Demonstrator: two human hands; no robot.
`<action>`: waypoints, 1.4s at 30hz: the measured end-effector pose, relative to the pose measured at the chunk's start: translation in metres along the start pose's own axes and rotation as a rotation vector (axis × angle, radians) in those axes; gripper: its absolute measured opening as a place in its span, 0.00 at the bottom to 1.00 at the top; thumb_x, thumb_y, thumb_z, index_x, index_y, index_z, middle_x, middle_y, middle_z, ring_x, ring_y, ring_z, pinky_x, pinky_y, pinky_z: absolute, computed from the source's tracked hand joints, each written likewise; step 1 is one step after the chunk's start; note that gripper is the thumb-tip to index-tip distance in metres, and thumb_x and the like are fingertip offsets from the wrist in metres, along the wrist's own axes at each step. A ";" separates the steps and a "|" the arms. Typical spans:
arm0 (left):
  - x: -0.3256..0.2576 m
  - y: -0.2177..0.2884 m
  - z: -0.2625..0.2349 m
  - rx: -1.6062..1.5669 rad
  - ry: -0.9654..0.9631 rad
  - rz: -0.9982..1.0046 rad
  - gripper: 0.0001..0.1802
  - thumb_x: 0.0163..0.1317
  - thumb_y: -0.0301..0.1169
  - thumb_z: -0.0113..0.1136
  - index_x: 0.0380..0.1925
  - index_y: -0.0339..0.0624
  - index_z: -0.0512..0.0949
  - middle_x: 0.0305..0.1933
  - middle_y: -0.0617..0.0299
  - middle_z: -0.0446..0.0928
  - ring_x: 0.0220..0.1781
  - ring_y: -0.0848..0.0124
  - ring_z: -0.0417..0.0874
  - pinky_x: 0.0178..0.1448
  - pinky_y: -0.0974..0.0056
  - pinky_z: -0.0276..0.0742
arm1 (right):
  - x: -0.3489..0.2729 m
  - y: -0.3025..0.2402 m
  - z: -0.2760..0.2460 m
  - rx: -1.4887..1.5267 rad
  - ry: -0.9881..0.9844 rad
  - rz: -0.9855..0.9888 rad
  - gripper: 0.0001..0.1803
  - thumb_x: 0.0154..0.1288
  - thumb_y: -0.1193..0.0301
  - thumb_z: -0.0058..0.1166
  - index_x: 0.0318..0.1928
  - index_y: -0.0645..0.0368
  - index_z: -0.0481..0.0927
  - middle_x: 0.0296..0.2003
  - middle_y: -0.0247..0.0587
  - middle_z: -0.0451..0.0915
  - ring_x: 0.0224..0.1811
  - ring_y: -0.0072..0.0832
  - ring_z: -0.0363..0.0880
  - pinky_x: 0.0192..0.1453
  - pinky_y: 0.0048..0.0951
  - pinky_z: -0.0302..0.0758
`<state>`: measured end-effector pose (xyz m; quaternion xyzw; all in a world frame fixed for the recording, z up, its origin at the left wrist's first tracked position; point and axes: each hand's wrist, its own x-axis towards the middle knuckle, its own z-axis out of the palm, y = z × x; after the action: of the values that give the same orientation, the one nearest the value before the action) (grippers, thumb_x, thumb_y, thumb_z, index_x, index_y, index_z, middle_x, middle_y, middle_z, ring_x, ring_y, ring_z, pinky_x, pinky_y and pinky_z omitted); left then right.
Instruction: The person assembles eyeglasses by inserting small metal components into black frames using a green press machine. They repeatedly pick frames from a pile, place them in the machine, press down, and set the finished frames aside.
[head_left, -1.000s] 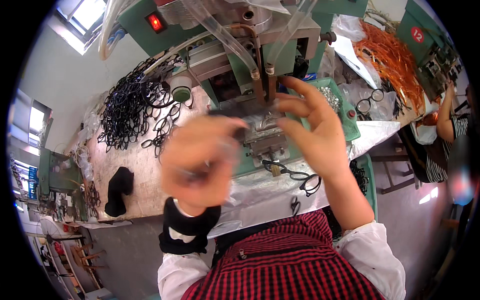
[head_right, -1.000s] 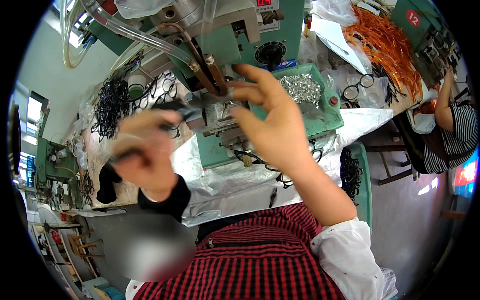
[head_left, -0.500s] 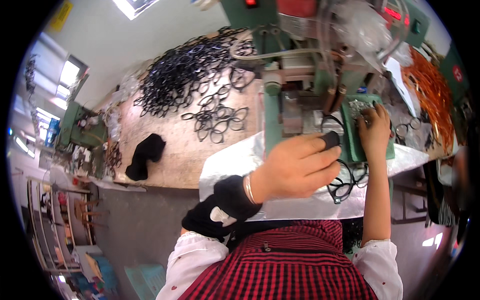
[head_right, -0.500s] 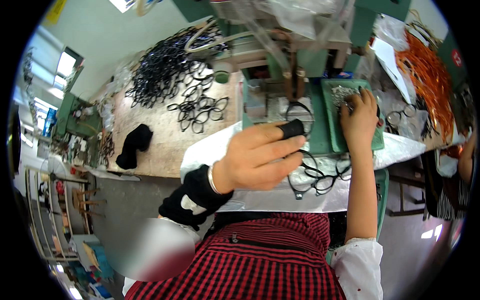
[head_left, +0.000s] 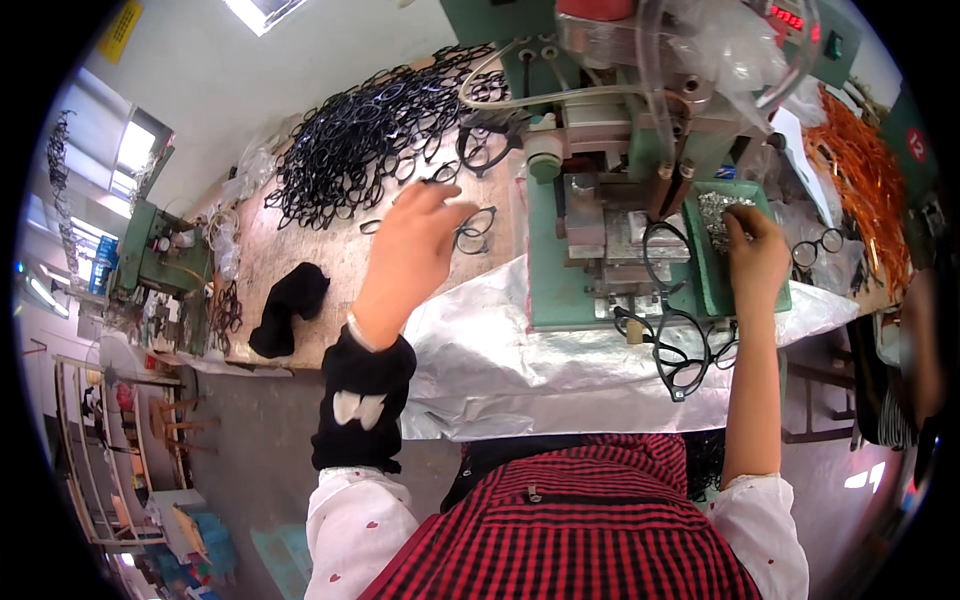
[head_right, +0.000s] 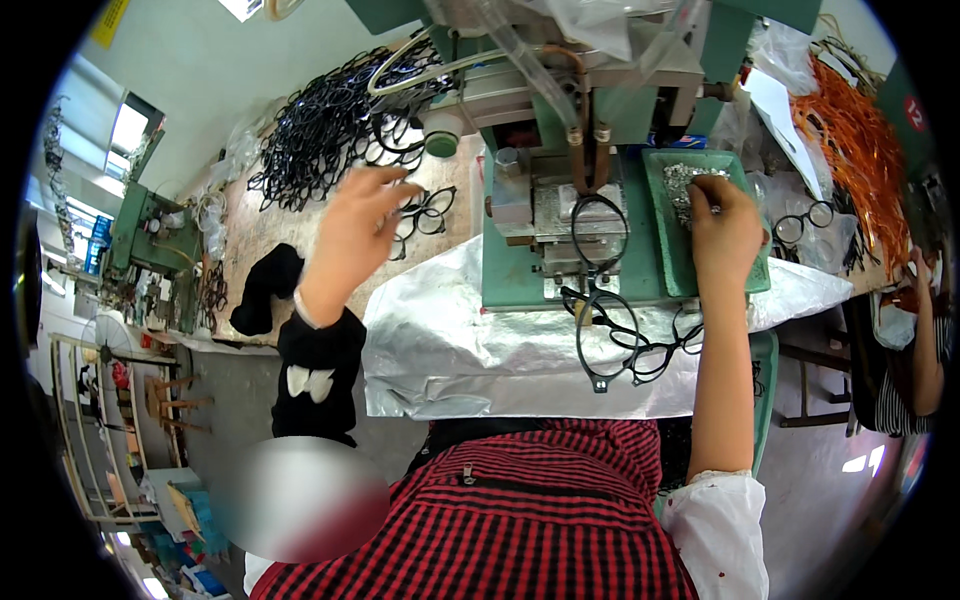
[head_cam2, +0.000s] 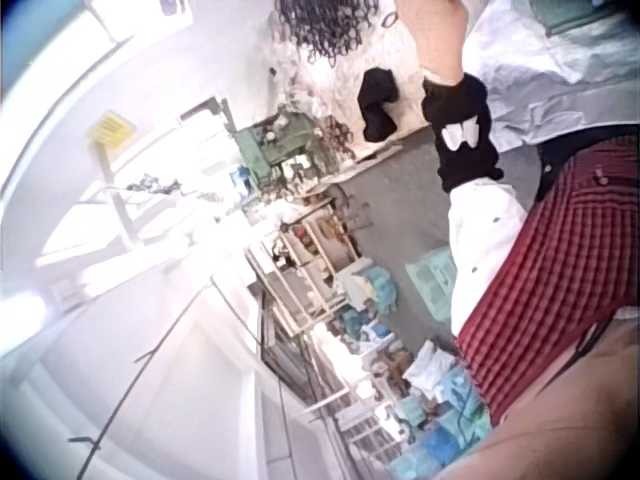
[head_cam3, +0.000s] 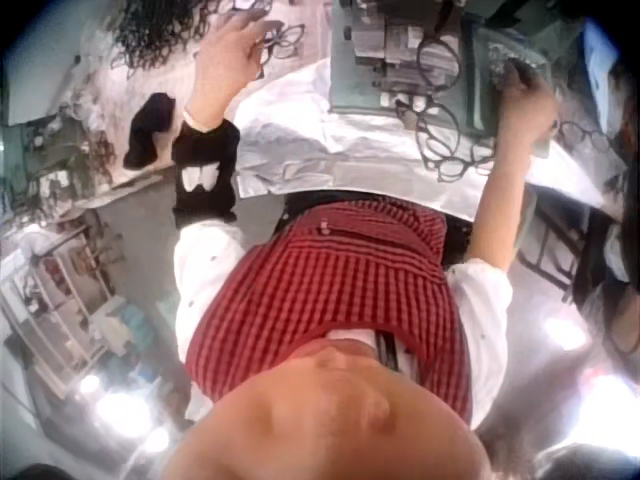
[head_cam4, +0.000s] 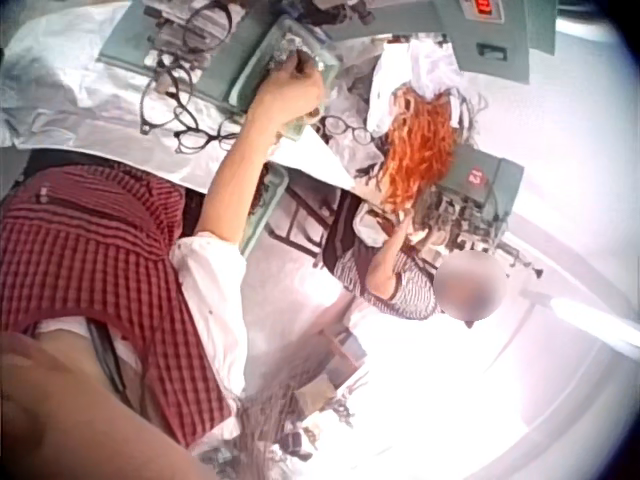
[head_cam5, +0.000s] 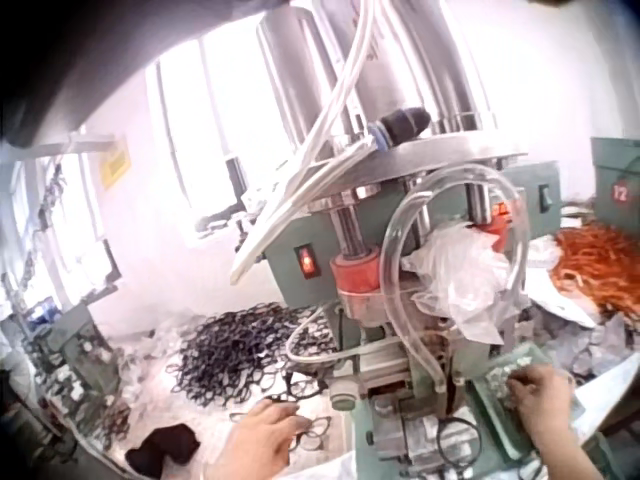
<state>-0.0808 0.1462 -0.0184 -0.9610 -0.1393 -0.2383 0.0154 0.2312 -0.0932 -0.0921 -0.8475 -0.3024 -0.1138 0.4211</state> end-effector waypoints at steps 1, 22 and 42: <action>-0.014 -0.015 0.025 0.068 -0.127 -0.063 0.21 0.51 0.19 0.63 0.47 0.46 0.83 0.54 0.55 0.79 0.52 0.54 0.78 0.57 0.56 0.75 | 0.000 0.002 0.002 0.026 0.000 -0.002 0.07 0.62 0.72 0.60 0.39 0.59 0.86 0.37 0.45 0.86 0.40 0.41 0.84 0.47 0.35 0.77; -0.006 0.017 0.049 -1.606 0.449 -0.952 0.14 0.73 0.44 0.54 0.35 0.47 0.72 0.24 0.73 0.63 0.22 0.80 0.61 0.24 0.73 0.55 | -0.028 -0.062 -0.043 0.517 -0.082 -0.170 0.09 0.57 0.81 0.59 0.39 0.63 0.84 0.37 0.41 0.84 0.43 0.31 0.81 0.52 0.28 0.74; 0.083 0.127 -0.040 -0.944 0.760 -0.351 0.27 0.78 0.53 0.30 0.33 0.38 0.62 0.35 0.41 0.79 0.29 0.54 0.84 0.29 0.59 0.85 | -0.031 -0.109 0.000 1.015 -0.189 0.053 0.24 0.55 0.82 0.62 0.54 0.65 0.77 0.33 0.32 0.82 0.46 0.21 0.77 0.57 0.24 0.70</action>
<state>0.0064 0.0422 0.0597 -0.6754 -0.1597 -0.5978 -0.4012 0.1397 -0.0558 -0.0354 -0.5504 -0.3345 0.1349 0.7530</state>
